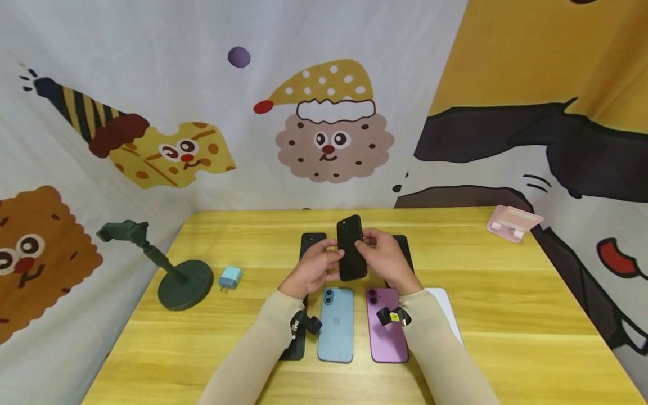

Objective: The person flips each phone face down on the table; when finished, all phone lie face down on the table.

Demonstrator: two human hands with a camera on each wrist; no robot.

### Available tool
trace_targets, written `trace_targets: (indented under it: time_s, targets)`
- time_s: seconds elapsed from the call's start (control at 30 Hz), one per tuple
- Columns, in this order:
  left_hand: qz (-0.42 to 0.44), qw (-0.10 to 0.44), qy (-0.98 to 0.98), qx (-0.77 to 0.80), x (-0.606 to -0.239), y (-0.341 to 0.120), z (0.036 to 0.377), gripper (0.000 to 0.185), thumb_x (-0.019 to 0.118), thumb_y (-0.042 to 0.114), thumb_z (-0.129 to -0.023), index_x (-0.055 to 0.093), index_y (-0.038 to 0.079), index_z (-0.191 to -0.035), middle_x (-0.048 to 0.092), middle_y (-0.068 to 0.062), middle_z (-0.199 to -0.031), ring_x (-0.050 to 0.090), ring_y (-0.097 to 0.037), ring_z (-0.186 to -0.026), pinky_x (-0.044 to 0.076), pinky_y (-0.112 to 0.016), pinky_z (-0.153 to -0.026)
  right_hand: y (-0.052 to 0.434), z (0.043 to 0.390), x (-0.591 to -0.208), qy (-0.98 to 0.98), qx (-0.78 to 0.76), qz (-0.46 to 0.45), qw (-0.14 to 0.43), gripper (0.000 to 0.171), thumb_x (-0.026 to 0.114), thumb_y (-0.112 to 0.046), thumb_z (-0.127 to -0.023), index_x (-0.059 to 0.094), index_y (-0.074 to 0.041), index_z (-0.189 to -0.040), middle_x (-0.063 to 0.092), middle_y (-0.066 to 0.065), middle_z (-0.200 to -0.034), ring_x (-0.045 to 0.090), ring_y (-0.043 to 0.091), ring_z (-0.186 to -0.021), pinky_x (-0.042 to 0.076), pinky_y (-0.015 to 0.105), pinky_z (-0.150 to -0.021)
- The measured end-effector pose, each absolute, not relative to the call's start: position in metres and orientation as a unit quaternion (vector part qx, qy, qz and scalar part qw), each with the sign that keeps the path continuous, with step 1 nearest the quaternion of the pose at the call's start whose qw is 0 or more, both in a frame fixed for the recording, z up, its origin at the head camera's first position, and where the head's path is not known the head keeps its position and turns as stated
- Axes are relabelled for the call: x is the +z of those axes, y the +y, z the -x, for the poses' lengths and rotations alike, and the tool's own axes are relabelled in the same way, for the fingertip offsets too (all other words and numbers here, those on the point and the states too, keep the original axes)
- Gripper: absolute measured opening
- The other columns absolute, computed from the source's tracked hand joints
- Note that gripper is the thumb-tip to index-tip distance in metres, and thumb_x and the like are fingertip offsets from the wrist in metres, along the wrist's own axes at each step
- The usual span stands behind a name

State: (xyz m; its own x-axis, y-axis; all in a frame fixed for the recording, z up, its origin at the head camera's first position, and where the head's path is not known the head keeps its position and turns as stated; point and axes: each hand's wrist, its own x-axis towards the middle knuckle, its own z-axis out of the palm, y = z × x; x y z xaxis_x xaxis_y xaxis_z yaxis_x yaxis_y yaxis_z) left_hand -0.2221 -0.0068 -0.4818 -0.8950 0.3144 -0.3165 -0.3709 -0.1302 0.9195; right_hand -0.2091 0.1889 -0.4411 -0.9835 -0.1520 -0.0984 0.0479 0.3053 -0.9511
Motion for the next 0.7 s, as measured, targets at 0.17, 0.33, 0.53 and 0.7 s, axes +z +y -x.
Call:
trace_targets:
  time_s: [0.17, 0.33, 0.53, 0.7]
  targets:
    - [0.014, 0.204, 0.66, 0.723, -0.48, -0.011, 0.226, 0.045, 0.067, 0.013, -0.104, 0.057, 0.007, -0.147, 0.067, -0.017, -0.127, 0.073, -0.028, -0.105, 0.065, -0.039, -0.082, 0.194, 0.214, -0.449, 0.795, -0.6, 0.023, 0.084, 0.044, 0.059, -0.015, -0.108, 0.053, 0.006, -0.147, 0.065, 0.027, -0.116, 0.074, 0.026, -0.089, 0.067, 0.044, -0.073]
    - [0.014, 0.188, 0.702, 0.687, -0.48, -0.014, 0.228, 0.047, 0.07, 0.009, -0.102, 0.06, 0.011, -0.148, 0.064, -0.016, -0.126, 0.075, -0.024, -0.1, 0.066, -0.037, -0.084, 0.197, 0.219, -0.462, 0.815, -0.575, 0.004, 0.073, 0.045, 0.062, -0.016, -0.106, 0.055, 0.005, -0.145, 0.067, 0.025, -0.11, 0.073, 0.023, -0.081, 0.067, 0.041, -0.069]
    - [0.014, 0.168, 0.736, 0.656, -0.479, -0.014, 0.228, 0.05, 0.07, 0.003, -0.1, 0.061, 0.009, -0.149, 0.064, -0.014, -0.123, 0.073, -0.022, -0.102, 0.065, -0.035, -0.088, 0.198, 0.229, -0.482, 0.835, -0.546, -0.02, 0.071, 0.043, 0.067, -0.017, -0.104, 0.058, 0.002, -0.142, 0.073, 0.024, -0.113, 0.074, 0.02, -0.076, 0.066, 0.036, -0.066]
    - [0.011, 0.166, 0.751, 0.639, -0.478, -0.014, 0.227, 0.054, 0.071, 0.002, -0.099, 0.058, 0.004, -0.151, 0.066, -0.014, -0.125, 0.073, -0.024, -0.108, 0.064, -0.037, -0.092, 0.196, 0.234, -0.489, 0.845, -0.527, -0.034, 0.078, 0.046, 0.068, -0.017, -0.104, 0.058, 0.003, -0.144, 0.074, 0.023, -0.114, 0.072, 0.019, -0.076, 0.065, 0.033, -0.065]
